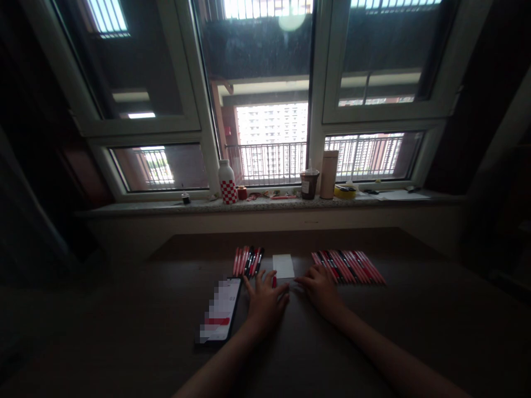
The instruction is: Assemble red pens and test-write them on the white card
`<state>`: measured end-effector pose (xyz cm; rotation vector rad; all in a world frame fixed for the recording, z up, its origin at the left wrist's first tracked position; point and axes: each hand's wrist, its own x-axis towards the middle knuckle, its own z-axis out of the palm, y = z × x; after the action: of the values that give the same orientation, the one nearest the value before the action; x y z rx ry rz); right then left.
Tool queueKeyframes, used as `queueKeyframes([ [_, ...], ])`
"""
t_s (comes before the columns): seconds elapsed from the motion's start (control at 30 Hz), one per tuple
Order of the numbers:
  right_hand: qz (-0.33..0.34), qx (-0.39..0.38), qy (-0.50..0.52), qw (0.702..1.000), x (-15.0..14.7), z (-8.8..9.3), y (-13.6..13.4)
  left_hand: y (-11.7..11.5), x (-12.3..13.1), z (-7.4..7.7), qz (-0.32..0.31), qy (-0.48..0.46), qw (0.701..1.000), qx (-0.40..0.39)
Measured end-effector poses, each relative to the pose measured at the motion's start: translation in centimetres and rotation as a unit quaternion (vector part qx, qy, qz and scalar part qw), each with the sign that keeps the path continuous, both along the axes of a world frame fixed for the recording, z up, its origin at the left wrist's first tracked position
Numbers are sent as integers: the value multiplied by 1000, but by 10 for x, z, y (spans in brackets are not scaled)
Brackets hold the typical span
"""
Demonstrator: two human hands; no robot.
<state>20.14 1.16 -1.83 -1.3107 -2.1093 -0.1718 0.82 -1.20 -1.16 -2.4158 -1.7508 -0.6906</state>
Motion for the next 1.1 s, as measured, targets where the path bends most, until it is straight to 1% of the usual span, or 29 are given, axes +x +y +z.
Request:
queueKeyframes([
  [0.13,-3,2,5,1000,0,-1,1,-1,0,0,0,-1,1000,14],
  [0.33,6,7,6,1000,0,-1,1,-1,0,1,-2,1,1000,9],
  [0.63,10,-23,8,1000,1,0,1,0,1,1,-3,2,1000,5],
  [0.87,12,-38,14,999,0,4,-1,-3,2,3,-6,-9,1000,20],
  [1.1,44,-35,20,998,-1,7,-3,-4,5,8,-6,-25,999,47],
])
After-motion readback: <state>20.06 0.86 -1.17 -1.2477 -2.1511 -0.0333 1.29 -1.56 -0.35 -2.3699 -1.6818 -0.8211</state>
